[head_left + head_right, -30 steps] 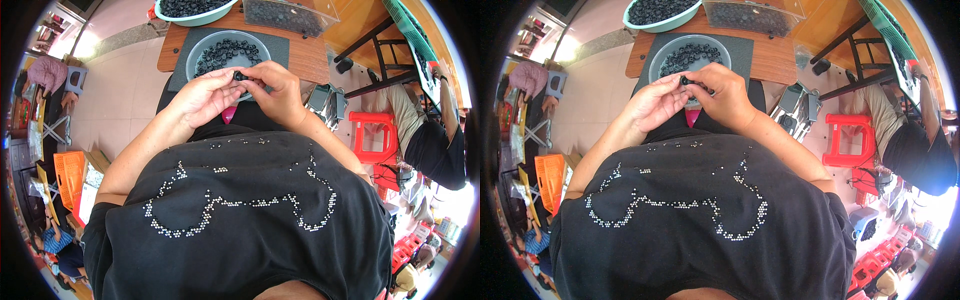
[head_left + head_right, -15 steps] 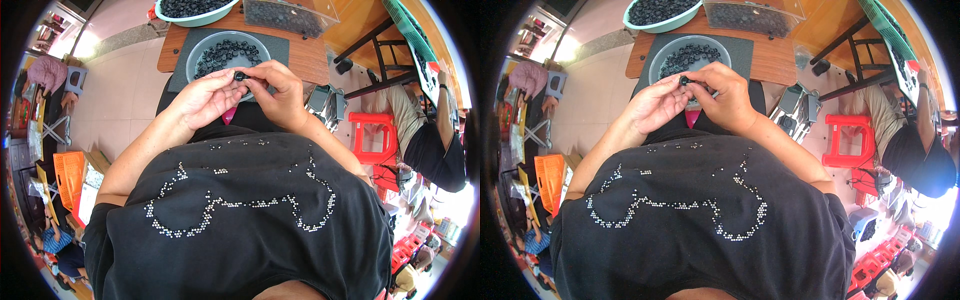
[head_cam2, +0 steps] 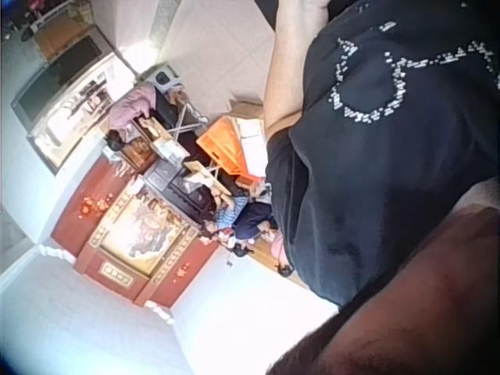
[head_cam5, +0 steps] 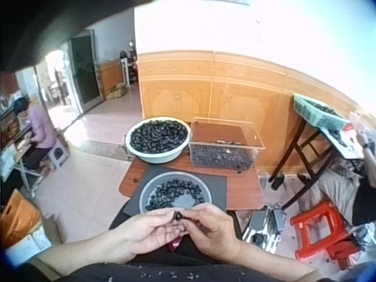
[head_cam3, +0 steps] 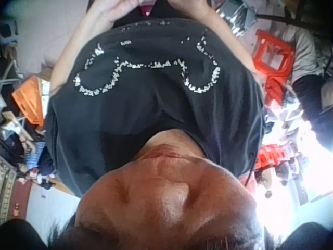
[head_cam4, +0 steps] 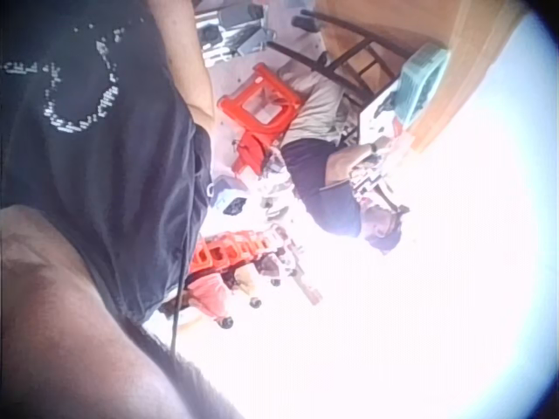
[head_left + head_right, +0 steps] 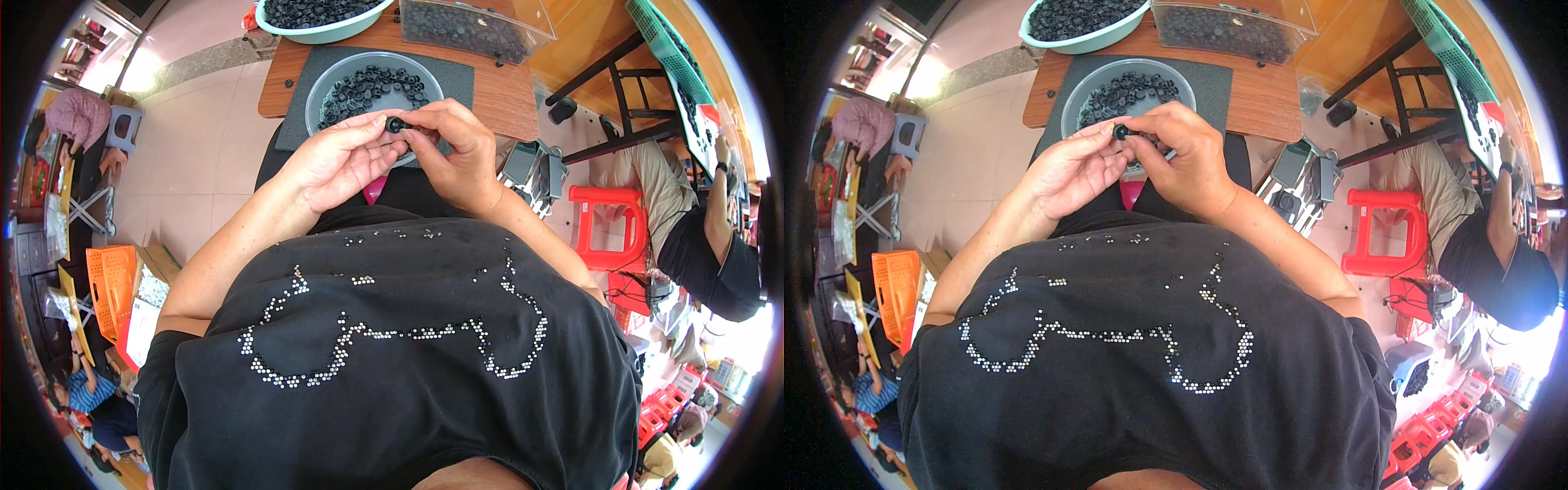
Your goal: The person repeatedly takes small plastic caps and metal pins from a bowl and assembles them together by inserting the pins into the caps by hand.
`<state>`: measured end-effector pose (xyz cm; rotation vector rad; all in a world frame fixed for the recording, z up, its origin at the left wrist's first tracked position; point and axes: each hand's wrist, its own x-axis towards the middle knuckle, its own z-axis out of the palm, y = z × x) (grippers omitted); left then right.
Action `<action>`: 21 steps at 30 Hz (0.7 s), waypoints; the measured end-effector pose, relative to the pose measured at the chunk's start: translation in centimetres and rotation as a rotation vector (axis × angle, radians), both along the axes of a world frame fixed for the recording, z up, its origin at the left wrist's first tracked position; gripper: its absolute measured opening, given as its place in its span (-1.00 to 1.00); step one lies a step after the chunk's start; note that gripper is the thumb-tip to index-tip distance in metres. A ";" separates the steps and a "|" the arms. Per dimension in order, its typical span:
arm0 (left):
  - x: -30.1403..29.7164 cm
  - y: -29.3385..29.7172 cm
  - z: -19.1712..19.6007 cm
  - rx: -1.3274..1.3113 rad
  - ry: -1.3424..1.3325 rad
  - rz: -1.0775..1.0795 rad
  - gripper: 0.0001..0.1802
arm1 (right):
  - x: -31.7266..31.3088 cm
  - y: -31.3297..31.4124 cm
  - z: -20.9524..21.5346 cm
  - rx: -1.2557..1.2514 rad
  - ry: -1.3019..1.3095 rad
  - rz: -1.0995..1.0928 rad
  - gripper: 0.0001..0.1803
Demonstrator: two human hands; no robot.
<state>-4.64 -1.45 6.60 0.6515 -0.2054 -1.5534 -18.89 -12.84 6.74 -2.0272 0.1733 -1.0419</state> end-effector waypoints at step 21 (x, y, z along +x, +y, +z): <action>-0.5 0.1 0.5 0.015 -0.215 0.095 -0.69 | -0.1 0.1 -0.6 0.042 -0.002 0.017 -0.80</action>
